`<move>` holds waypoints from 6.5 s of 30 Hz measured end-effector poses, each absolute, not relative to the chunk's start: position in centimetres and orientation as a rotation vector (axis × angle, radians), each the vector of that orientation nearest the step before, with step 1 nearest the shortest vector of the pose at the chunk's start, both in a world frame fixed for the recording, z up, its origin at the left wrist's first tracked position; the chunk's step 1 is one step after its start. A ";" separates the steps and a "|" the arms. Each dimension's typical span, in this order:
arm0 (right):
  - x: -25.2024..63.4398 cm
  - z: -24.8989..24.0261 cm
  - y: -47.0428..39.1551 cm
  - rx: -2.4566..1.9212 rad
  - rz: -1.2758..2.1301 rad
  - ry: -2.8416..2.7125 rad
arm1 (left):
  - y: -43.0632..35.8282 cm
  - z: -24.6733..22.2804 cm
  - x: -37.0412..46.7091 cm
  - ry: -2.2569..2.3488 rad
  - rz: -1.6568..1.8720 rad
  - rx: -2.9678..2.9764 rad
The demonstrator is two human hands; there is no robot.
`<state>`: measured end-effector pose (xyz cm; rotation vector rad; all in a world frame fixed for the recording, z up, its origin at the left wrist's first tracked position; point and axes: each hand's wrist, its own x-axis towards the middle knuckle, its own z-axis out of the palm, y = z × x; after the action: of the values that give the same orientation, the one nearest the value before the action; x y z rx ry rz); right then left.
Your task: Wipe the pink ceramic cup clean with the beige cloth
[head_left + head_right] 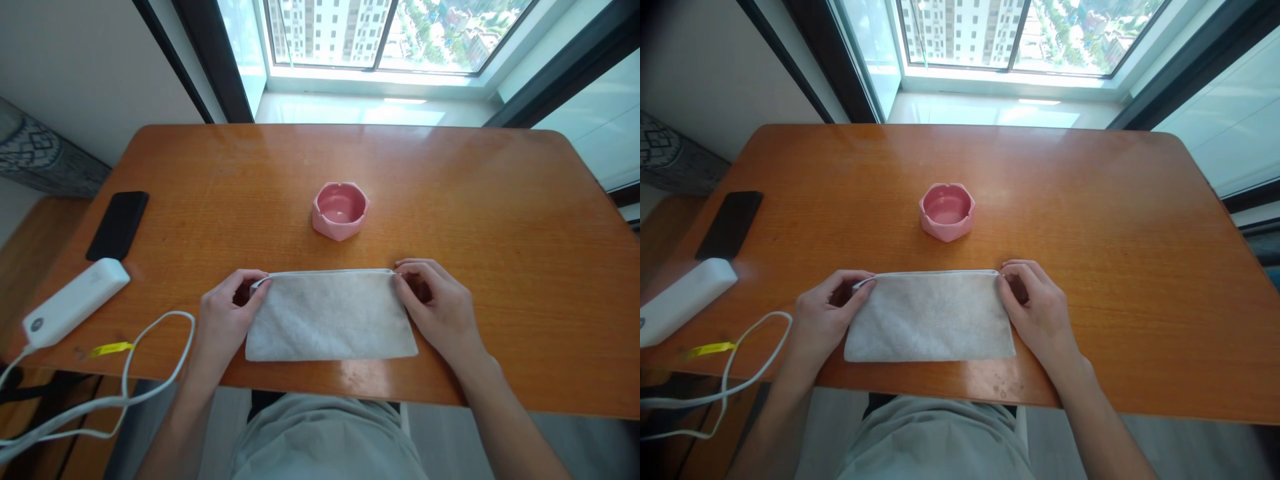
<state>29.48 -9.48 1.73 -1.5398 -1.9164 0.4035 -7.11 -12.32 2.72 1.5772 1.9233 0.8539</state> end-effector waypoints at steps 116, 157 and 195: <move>24.3 0.1 -12.2 -1.386 0.058 -2.611 | -11.4 -0.4 1.2 1.389 0.345 2.646; 27.3 0.1 11.5 -2.023 0.192 -2.057 | 12.3 -0.9 -4.2 2.074 0.427 2.118; 27.2 0.5 11.4 -2.045 0.189 -2.060 | 12.4 -1.1 -4.4 2.051 0.448 2.106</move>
<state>27.23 11.37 0.46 -2.0450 -2.0605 0.1887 -4.37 12.43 -1.09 2.1060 2.0514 0.4478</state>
